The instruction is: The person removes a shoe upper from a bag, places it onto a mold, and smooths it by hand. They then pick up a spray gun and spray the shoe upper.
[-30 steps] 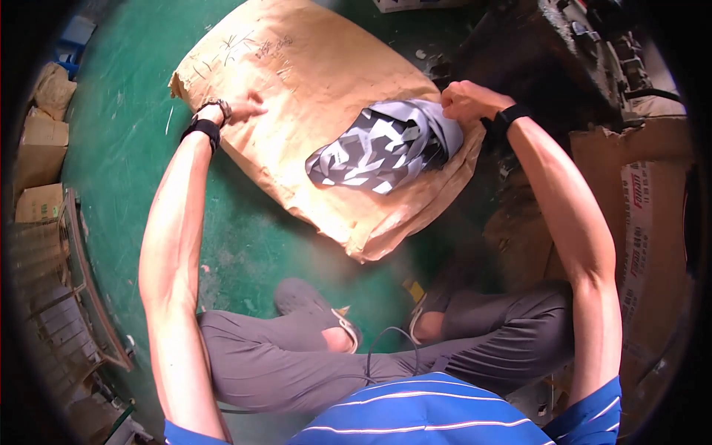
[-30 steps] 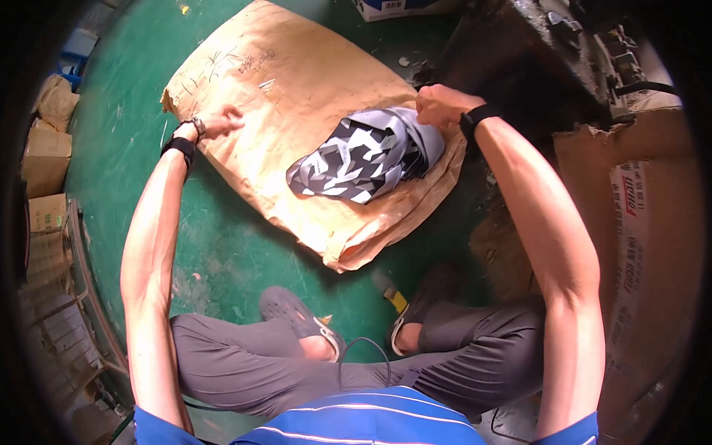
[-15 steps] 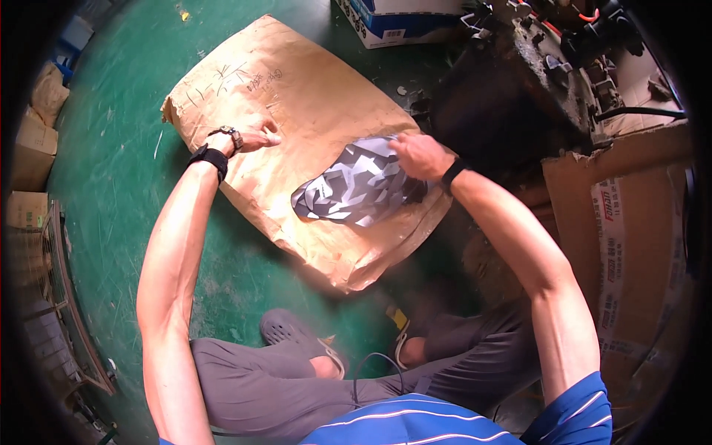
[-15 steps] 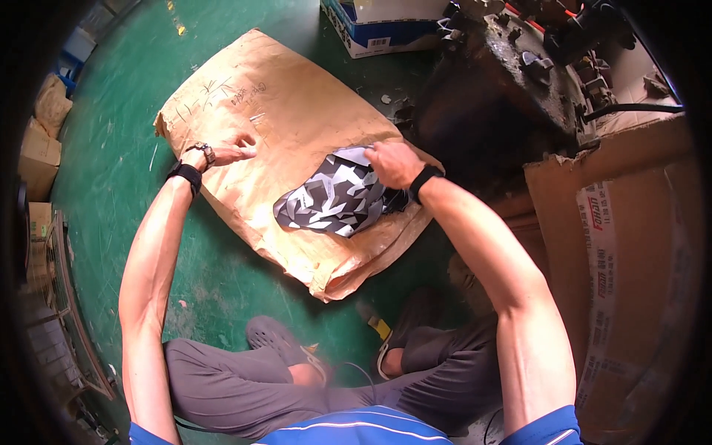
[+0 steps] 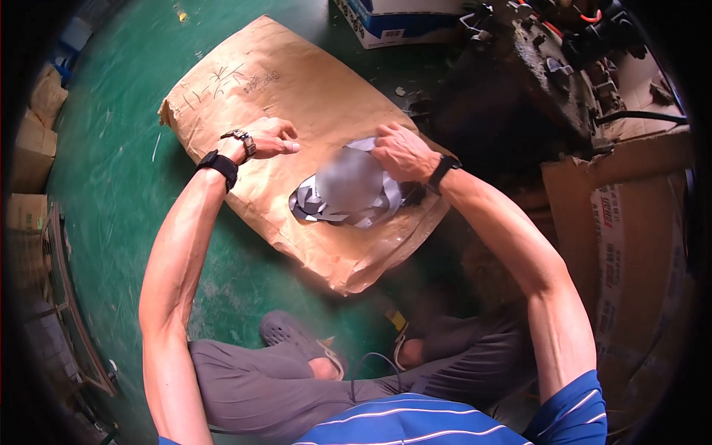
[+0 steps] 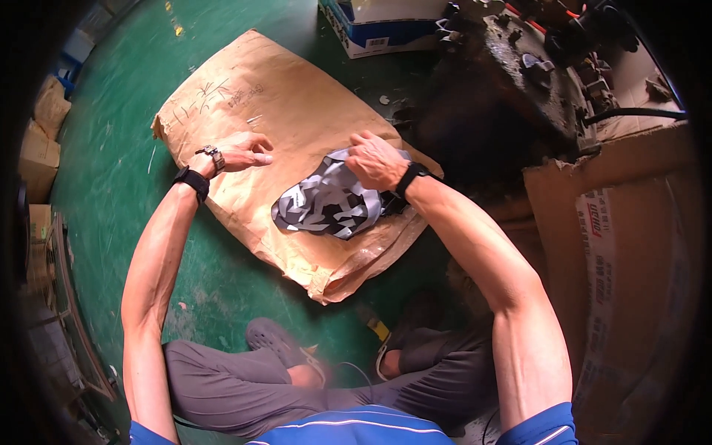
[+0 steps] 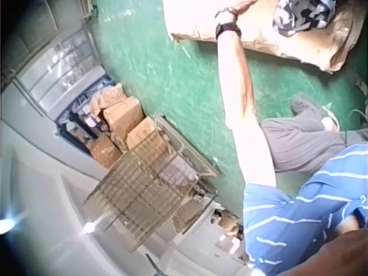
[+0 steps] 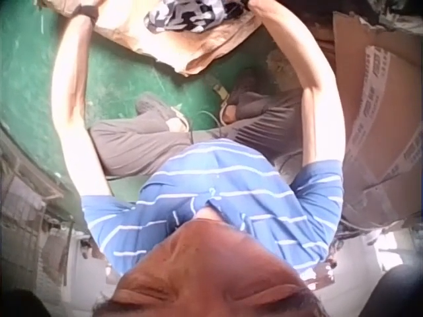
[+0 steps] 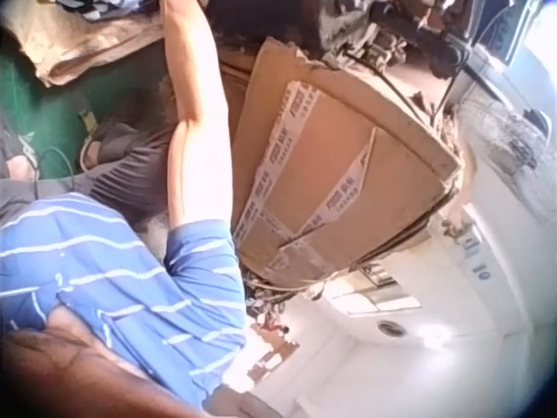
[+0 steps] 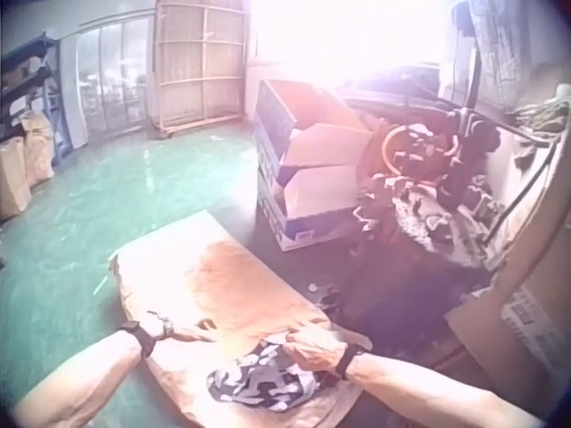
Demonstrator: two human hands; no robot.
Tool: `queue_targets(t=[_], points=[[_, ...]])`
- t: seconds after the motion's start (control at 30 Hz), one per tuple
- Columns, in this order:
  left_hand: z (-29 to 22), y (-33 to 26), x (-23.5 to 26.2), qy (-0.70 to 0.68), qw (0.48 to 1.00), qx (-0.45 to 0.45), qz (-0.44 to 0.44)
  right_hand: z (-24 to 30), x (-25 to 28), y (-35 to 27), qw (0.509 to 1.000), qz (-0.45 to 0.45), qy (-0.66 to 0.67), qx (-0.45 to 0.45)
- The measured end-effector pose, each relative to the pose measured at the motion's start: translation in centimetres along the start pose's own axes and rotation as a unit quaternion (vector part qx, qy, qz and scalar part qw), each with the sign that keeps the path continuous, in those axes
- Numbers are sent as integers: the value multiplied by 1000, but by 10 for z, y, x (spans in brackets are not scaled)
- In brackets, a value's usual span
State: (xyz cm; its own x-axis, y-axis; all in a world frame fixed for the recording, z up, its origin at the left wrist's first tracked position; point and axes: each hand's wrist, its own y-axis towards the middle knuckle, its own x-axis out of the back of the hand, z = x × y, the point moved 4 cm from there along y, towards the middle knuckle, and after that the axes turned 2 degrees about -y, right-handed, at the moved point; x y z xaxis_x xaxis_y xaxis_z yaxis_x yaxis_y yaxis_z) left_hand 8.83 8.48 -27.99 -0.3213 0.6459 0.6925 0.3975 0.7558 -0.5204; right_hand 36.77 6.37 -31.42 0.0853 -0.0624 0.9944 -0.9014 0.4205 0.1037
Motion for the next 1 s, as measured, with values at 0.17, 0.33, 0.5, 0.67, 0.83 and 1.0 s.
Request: queue_targets(t=[0.17, 0.33, 0.5, 0.67, 0.83, 1.0], points=[[-13, 2, 8, -62, 998, -16, -21, 14, 35, 38, 991, -127, 50, 18], [-21, -8, 16, -112, 994, 2, -9, 37, 68, 63, 972, -228, 43, 35], [-21, -11, 14, -43, 999, -15, -13, 90, 9, 31, 990, -77, 48, 110], [-30, -12, 9, -18, 999, -30, -12, 89, -89, -43, 962, 254, -47, 83], [-23, -17, 8, -10, 1000, -23, -8, 77, -65, -43, 962, 210, -138, 107], [-28, -13, 3, 15, 999, -37, -17, 74, -67, -47, 959, 196, -175, 110]])
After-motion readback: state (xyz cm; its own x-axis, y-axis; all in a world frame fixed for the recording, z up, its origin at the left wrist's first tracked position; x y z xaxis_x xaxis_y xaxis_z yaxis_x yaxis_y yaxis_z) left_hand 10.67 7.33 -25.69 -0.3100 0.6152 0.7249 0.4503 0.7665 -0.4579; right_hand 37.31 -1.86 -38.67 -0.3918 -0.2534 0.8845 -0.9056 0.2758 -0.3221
